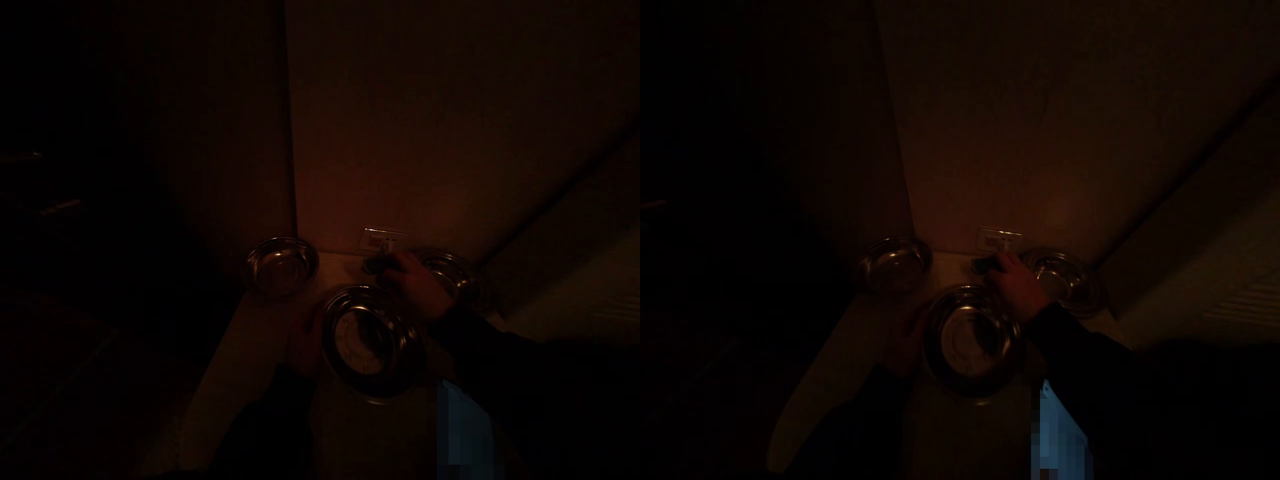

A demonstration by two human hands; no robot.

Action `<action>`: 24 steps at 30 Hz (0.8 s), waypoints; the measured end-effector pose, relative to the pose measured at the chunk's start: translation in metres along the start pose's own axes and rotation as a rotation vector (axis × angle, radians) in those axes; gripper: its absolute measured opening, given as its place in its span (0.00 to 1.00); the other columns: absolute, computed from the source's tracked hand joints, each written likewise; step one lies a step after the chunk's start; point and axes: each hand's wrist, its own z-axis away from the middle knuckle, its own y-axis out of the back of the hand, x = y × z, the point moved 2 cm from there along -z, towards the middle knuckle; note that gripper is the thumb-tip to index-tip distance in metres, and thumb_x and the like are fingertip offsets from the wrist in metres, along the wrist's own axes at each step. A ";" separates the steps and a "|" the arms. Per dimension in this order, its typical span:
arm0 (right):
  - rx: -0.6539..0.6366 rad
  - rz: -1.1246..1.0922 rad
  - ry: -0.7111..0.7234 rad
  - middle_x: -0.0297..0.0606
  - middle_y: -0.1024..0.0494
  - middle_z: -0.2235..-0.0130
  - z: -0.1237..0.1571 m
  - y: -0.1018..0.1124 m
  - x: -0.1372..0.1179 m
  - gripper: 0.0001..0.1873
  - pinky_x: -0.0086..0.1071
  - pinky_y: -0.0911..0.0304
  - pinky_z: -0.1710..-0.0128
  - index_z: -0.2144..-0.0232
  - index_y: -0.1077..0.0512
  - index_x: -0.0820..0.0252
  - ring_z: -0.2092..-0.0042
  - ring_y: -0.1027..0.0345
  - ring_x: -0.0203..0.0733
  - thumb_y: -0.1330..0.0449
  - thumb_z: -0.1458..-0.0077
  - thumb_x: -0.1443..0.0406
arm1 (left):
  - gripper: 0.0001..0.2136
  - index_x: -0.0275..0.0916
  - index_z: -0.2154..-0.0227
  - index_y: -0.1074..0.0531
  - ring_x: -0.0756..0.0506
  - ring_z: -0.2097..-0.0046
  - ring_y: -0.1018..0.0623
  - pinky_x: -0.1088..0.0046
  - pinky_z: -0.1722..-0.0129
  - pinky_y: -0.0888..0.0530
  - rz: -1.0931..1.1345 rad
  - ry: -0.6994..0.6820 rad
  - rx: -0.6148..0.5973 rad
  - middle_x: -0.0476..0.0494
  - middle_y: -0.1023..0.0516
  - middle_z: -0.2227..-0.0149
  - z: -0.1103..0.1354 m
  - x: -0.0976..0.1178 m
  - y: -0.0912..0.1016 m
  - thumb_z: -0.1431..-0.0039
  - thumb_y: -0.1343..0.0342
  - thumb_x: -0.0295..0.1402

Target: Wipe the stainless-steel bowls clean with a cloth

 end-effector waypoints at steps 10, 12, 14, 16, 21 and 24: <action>0.000 -0.385 -0.103 0.48 0.27 0.51 -0.002 -0.024 -0.013 0.23 0.42 0.36 0.51 0.49 0.35 0.64 0.50 0.32 0.49 0.45 0.50 0.70 | 0.18 0.36 0.55 0.25 0.42 0.50 0.24 0.65 0.48 0.30 0.032 0.002 -0.044 0.41 0.22 0.53 0.001 0.001 -0.002 0.40 0.53 0.39; 0.007 -0.509 -0.144 0.47 0.26 0.50 0.002 -0.029 -0.009 0.23 0.43 0.36 0.49 0.48 0.35 0.64 0.50 0.31 0.49 0.46 0.48 0.68 | 0.18 0.36 0.55 0.24 0.42 0.51 0.23 0.65 0.49 0.29 0.028 0.005 -0.037 0.41 0.21 0.54 0.001 0.000 -0.002 0.40 0.53 0.40; -0.015 -0.611 -0.150 0.46 0.27 0.48 0.009 -0.031 -0.003 0.24 0.44 0.37 0.48 0.46 0.35 0.62 0.48 0.32 0.49 0.47 0.46 0.64 | 0.18 0.36 0.56 0.24 0.42 0.51 0.23 0.65 0.49 0.30 0.019 0.005 -0.035 0.41 0.21 0.54 0.001 0.000 -0.002 0.40 0.53 0.40; -0.045 -0.655 -0.133 0.44 0.30 0.44 0.016 -0.032 0.003 0.24 0.45 0.40 0.45 0.46 0.33 0.60 0.44 0.36 0.49 0.48 0.45 0.61 | 0.18 0.36 0.56 0.24 0.42 0.51 0.23 0.65 0.49 0.30 0.021 0.011 -0.026 0.41 0.21 0.54 0.001 0.000 -0.002 0.40 0.53 0.41; -0.126 -0.670 -0.093 0.41 0.29 0.45 0.019 -0.034 0.005 0.25 0.42 0.39 0.45 0.42 0.38 0.56 0.45 0.34 0.46 0.53 0.41 0.62 | 0.18 0.36 0.57 0.24 0.42 0.52 0.23 0.65 0.50 0.29 0.039 0.027 -0.015 0.40 0.21 0.55 0.002 0.001 -0.002 0.40 0.53 0.41; -0.114 -0.573 -0.095 0.44 0.26 0.48 0.009 -0.036 -0.008 0.26 0.41 0.35 0.50 0.40 0.42 0.57 0.49 0.30 0.47 0.51 0.40 0.63 | 0.19 0.36 0.56 0.24 0.42 0.51 0.23 0.65 0.50 0.29 0.035 0.025 -0.034 0.40 0.21 0.54 0.003 0.004 -0.002 0.39 0.54 0.41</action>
